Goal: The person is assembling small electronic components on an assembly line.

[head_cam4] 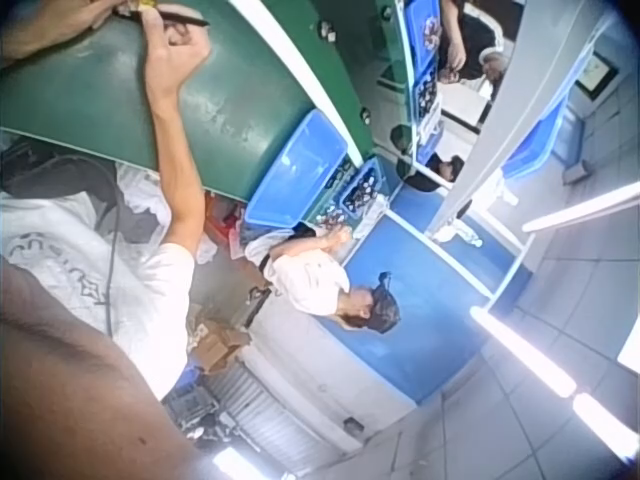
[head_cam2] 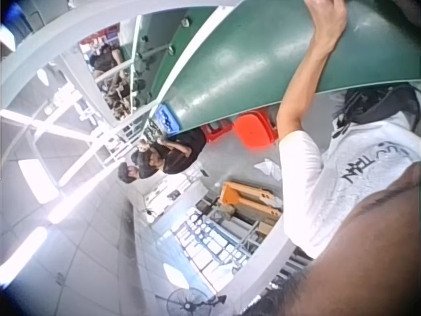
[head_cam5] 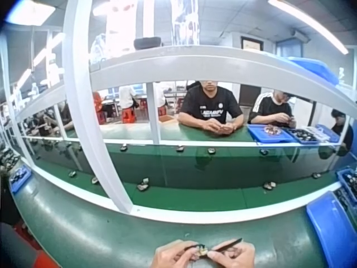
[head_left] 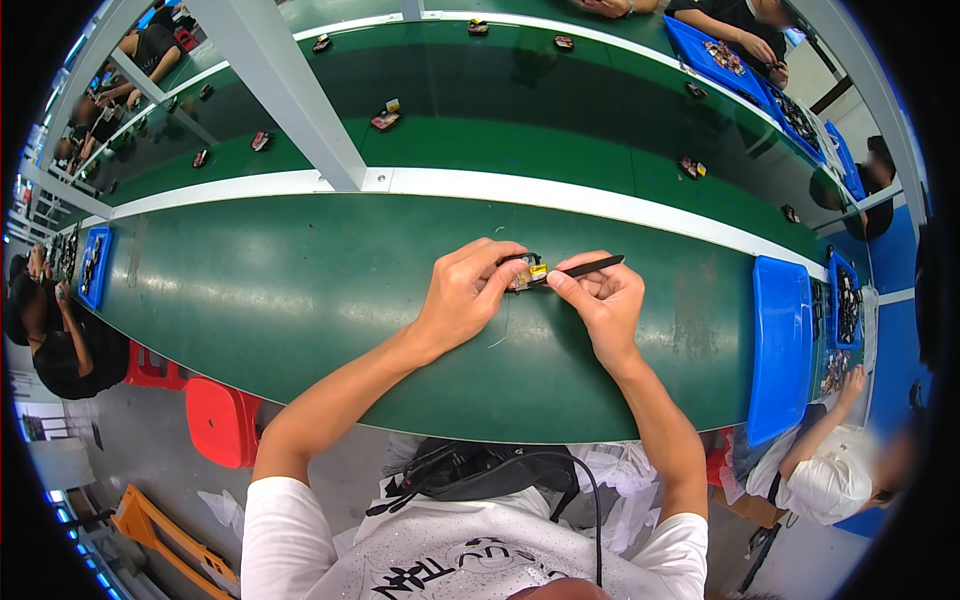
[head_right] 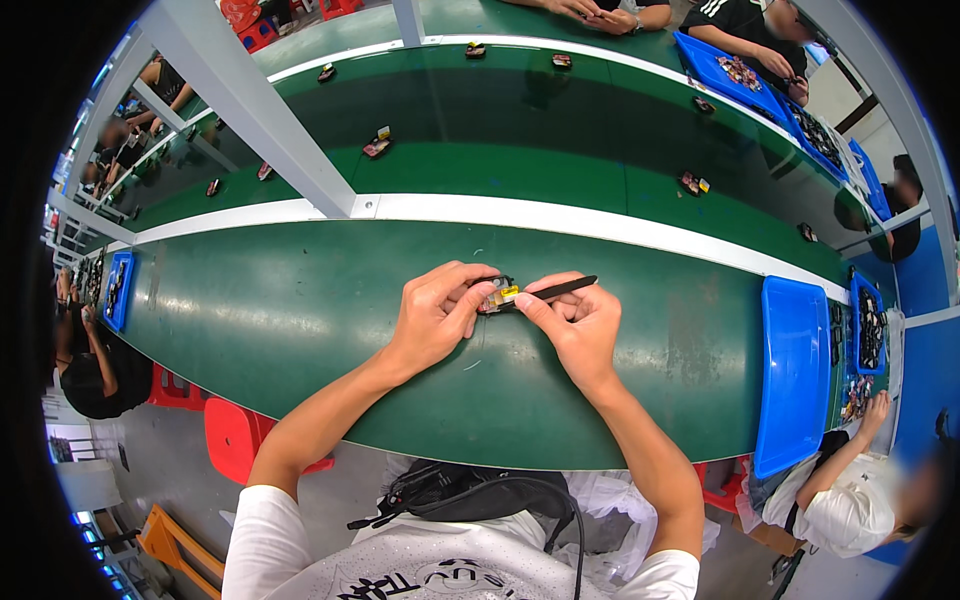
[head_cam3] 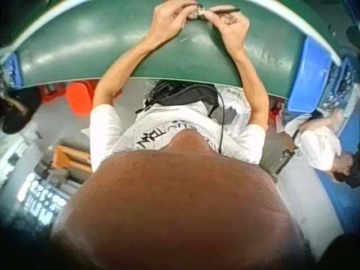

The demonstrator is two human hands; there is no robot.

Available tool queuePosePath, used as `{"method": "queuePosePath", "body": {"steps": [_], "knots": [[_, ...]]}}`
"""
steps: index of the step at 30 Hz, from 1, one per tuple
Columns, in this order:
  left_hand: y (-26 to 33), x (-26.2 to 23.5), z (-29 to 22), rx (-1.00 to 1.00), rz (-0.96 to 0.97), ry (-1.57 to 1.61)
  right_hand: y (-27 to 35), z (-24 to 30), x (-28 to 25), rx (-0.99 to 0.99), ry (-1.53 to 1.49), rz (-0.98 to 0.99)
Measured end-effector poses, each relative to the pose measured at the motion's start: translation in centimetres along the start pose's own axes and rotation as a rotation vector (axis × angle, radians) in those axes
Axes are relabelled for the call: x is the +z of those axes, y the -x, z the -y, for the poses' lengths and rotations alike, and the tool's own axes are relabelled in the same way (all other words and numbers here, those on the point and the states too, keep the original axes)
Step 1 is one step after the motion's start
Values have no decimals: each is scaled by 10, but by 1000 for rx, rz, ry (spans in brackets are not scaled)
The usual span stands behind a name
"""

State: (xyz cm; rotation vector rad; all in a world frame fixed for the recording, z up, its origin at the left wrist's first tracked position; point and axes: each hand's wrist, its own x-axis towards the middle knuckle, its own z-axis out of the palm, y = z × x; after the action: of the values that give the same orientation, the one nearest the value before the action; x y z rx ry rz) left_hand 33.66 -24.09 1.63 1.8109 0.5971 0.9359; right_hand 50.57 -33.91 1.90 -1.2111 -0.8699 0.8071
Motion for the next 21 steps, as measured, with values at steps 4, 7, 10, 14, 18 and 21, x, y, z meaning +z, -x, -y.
{"method": "queuePosePath", "body": {"steps": [4,7,10,14,18,21], "knots": [[1,-1,0,-2,7,25,-1,0,3,23,-83,-11],[0,-2,-1,4,10,19,-1,-1,-1,16,-15,33],[-1,-2,-4,-30,32,23,0,-1,-4,3,28,33],[0,-3,-5,-112,50,93,0,-2,-3,-1,41,37],[0,-5,-6,-206,90,168,0,-2,-1,-5,7,17],[-1,-6,-6,-299,127,318,1,-2,-7,14,33,29]]}}
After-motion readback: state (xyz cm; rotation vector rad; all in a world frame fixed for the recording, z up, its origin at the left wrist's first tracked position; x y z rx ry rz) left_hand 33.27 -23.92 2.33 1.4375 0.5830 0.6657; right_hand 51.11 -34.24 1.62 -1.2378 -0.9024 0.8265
